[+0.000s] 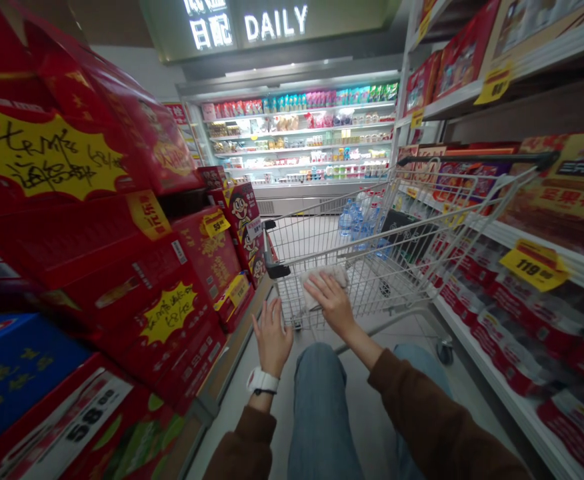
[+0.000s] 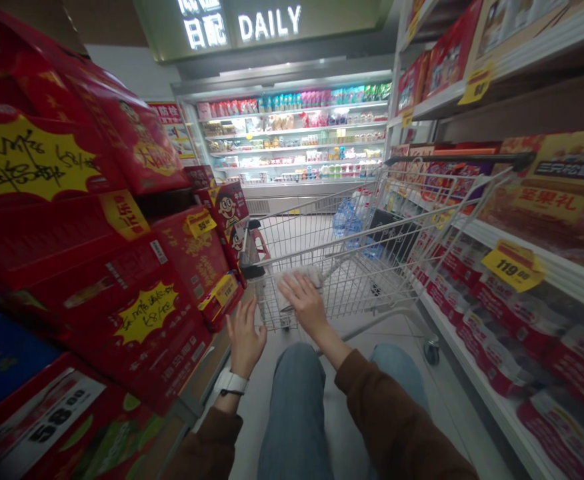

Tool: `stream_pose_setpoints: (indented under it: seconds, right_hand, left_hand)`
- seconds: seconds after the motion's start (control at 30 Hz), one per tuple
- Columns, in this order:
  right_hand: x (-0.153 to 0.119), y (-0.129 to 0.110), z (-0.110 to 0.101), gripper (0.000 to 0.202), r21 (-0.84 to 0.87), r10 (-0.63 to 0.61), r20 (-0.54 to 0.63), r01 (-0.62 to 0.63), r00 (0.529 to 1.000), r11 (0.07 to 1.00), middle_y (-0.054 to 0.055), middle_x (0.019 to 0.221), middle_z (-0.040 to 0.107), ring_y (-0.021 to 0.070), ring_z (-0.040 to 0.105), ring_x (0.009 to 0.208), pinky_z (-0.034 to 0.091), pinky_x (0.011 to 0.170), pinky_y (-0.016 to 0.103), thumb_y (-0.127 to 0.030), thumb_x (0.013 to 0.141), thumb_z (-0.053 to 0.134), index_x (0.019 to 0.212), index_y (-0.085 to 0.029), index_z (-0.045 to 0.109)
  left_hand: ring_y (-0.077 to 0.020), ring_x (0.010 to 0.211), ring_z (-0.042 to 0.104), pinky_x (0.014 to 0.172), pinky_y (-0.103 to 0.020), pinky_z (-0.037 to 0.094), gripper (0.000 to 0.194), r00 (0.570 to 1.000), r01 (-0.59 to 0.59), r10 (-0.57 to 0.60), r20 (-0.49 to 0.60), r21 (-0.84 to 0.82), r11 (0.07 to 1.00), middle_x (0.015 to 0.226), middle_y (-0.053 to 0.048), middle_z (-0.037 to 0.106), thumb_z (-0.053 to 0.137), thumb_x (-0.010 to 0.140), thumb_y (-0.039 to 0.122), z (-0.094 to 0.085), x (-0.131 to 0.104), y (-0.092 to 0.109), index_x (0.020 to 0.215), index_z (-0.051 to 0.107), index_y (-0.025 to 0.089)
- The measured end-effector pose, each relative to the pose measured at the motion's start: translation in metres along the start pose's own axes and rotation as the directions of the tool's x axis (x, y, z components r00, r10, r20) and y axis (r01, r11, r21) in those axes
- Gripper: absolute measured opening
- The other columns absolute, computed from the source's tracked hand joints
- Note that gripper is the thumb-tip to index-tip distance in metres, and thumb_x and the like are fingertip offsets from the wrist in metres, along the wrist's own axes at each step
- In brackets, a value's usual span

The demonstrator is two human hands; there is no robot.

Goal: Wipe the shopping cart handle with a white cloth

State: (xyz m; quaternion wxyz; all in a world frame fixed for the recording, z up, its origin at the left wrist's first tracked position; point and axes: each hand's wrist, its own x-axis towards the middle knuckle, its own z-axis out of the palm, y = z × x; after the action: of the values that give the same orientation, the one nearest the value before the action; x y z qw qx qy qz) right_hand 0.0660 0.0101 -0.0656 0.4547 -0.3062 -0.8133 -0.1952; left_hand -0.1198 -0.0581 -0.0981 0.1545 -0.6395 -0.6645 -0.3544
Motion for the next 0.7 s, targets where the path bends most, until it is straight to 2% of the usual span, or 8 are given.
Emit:
stream_pose_setpoints:
  seconds: [0.07,0.2,0.27,0.47,0.6,0.7]
  right_hand:
    - [-0.01,0.002,0.008,0.066,-0.01,-0.013,0.001,0.013,1.0,1.0,0.004,0.142,0.059,0.0214,0.038,0.144,0.038,0.116,0.043,0.008,0.081,0.04,0.136,-0.022,0.06]
    - [-0.034,-0.005,0.02,0.065,-0.017,-0.02,0.003,0.02,1.0,1.0,0.003,0.139,0.062,0.0196,0.04,0.143,0.039,0.116,0.042,0.007,0.082,0.038,0.136,-0.022,0.06]
    - [-0.032,-0.012,0.021,0.065,-0.007,-0.002,0.002,0.002,1.0,1.0,0.004,0.14,0.061,0.0194,0.038,0.144,0.038,0.117,0.042,0.005,0.083,0.038,0.138,-0.023,0.058]
    - [0.001,-0.025,0.024,0.061,0.013,-0.009,-0.004,0.01,1.0,1.0,0.003,0.147,0.054,0.0209,0.036,0.145,0.035,0.118,0.043,0.002,0.087,0.04,0.14,-0.025,0.056]
    - [-0.012,-0.029,0.034,0.058,0.015,-0.009,0.003,0.009,1.0,1.0,0.004,0.143,0.058,0.0212,0.04,0.142,0.038,0.116,0.042,0.002,0.088,0.042,0.137,-0.023,0.058]
    - [-0.022,-0.035,0.033,0.057,0.019,0.011,0.045,-0.012,0.999,1.0,0.005,0.142,0.059,0.0209,0.043,0.14,0.039,0.115,0.042,-0.001,0.089,0.044,0.139,-0.024,0.057]
  left_hand:
    - [-0.0306,0.149,0.028,0.122,-0.062,0.01,0.067,0.999,-0.021,0.02,0.039,0.013,1.0,0.151,-0.01,0.048,0.046,0.08,0.01,-0.002,0.001,-0.005,0.147,0.042,0.017]
    - [-0.0292,0.148,0.03,0.123,-0.062,0.008,0.07,0.997,-0.036,0.033,0.076,0.042,0.998,0.151,-0.008,0.049,0.045,0.079,0.008,-0.004,0.003,-0.008,0.148,0.042,0.02]
    - [-0.0285,0.148,0.031,0.123,-0.061,0.009,0.072,0.996,-0.04,0.035,0.083,0.05,0.998,0.152,-0.008,0.048,0.045,0.078,0.007,-0.005,0.003,-0.007,0.149,0.04,0.021]
    - [-0.027,0.147,0.033,0.124,-0.059,0.009,0.073,0.994,-0.05,0.044,0.097,0.069,0.996,0.153,-0.007,0.046,0.045,0.078,0.008,-0.006,0.0,-0.005,0.15,0.038,0.02]
    - [-0.0274,0.145,0.036,0.124,-0.059,0.009,0.075,0.993,-0.042,0.034,0.115,0.07,0.997,0.153,-0.007,0.046,0.046,0.076,0.008,-0.007,0.002,-0.005,0.149,0.04,0.02]
    - [-0.0282,0.145,0.037,0.124,-0.06,0.007,0.077,0.99,-0.038,0.029,0.138,0.064,0.997,0.152,-0.008,0.047,0.048,0.073,0.008,-0.01,0.004,-0.004,0.149,0.04,0.02]
